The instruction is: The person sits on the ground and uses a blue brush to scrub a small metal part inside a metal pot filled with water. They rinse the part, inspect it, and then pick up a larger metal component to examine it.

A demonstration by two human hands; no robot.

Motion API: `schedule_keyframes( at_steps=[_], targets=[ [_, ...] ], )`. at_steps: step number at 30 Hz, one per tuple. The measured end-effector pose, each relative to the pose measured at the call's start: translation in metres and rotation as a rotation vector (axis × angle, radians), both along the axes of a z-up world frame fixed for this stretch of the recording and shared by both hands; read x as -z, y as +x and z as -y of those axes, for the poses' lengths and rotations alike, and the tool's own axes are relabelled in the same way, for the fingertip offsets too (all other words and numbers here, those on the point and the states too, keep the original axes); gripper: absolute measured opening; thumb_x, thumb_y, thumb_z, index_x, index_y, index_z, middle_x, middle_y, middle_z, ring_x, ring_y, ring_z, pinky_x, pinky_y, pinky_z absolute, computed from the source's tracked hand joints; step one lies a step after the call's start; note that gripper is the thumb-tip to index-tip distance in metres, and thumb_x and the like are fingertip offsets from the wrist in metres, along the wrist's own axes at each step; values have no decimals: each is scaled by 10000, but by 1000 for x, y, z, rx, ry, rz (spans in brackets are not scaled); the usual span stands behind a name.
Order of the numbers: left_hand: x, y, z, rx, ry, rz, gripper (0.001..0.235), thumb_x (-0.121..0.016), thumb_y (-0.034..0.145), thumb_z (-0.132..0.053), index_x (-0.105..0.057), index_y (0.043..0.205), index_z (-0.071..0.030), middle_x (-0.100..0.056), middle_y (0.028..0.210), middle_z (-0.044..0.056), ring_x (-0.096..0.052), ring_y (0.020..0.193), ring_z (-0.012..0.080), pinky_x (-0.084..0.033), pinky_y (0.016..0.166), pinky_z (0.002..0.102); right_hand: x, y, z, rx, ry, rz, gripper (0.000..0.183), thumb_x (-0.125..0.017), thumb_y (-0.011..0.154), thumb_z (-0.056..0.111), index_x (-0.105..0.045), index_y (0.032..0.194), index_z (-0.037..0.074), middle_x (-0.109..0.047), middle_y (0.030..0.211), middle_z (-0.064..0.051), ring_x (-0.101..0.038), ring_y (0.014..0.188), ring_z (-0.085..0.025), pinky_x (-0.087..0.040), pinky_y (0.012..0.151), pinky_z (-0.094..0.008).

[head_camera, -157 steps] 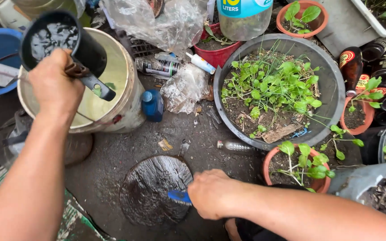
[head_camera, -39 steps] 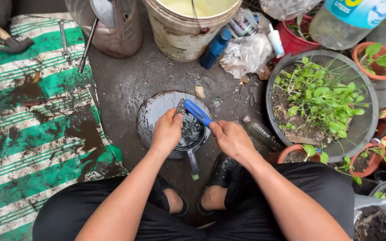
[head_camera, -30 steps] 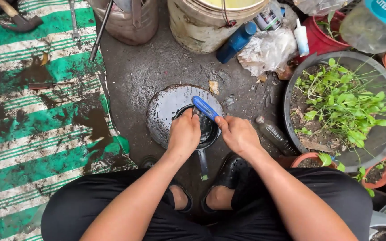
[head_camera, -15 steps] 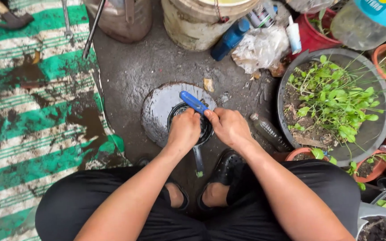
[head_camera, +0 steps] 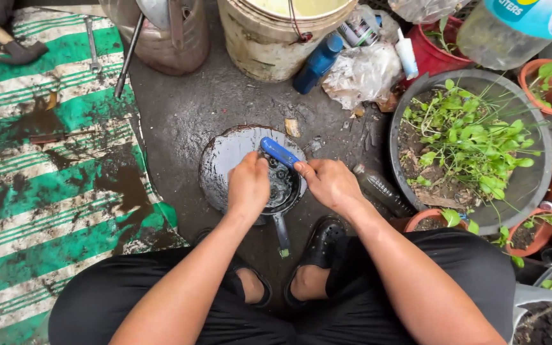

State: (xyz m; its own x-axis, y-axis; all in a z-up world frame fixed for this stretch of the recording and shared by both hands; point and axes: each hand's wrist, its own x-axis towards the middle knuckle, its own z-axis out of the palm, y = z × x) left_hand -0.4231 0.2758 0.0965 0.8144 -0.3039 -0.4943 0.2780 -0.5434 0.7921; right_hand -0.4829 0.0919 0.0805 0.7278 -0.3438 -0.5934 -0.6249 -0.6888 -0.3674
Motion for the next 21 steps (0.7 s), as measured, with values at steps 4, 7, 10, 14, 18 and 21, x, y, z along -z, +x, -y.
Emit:
schedule_keyframes(
  at_steps=[4, 7, 10, 14, 18, 21],
  targets=[
    [44, -9, -1, 17, -3, 19, 446, -490, 1139, -196, -704, 1464, 23, -794, 1278, 302, -700, 1330, 477, -561, 1129, 604, -7, 2, -14, -1, 18, 5, 597, -501, 1164, 553, -845, 891, 148, -815, 849, -218, -816, 1035, -427, -615, 914, -512],
    [26, 10, 0, 41, -39, 132, 448, -517, 1139, -188, -682, 1449, 90, -758, 1289, 383, -652, 1329, 570, -518, 1125, 685, -7, 11, 5, -4, -4, 77, 632, -508, 1110, 642, -824, 921, 128, -800, 927, -269, -753, 1130, -504, -595, 927, -594],
    [32, 7, -5, -4, -37, 102, 457, -498, 1148, -203, -678, 1465, 73, -764, 1311, 356, -653, 1352, 550, -517, 1139, 673, -13, 1, 14, 14, -29, 38, 645, -498, 1122, 632, -845, 930, 124, -808, 965, -292, -744, 1164, -508, -581, 960, -609],
    [52, 11, -5, -39, -108, 134, 457, -483, 1163, -181, -635, 1481, 110, -768, 1234, 374, -694, 1280, 555, -593, 1025, 657, -12, 0, 13, 49, -51, 54, 612, -527, 1114, 636, -803, 854, 155, -800, 848, -217, -776, 1087, -476, -592, 953, -587],
    [45, 6, -6, -66, -120, 113, 434, -489, 1161, -184, -662, 1456, 82, -799, 921, 194, -782, 948, 332, -639, 769, 505, -2, 0, 13, -9, -91, 26, 613, -523, 1111, 657, -796, 852, 173, -806, 845, -205, -783, 1099, -466, -559, 1039, -614],
    [48, -5, 8, -72, -168, -34, 425, -422, 1180, -111, -591, 1507, 101, -736, 784, 97, -630, 624, 151, -540, 566, 241, -4, 3, 1, -3, -61, 54, 599, -526, 1106, 637, -809, 859, 171, -797, 846, -231, -775, 1085, -484, -587, 966, -611]
  ],
)
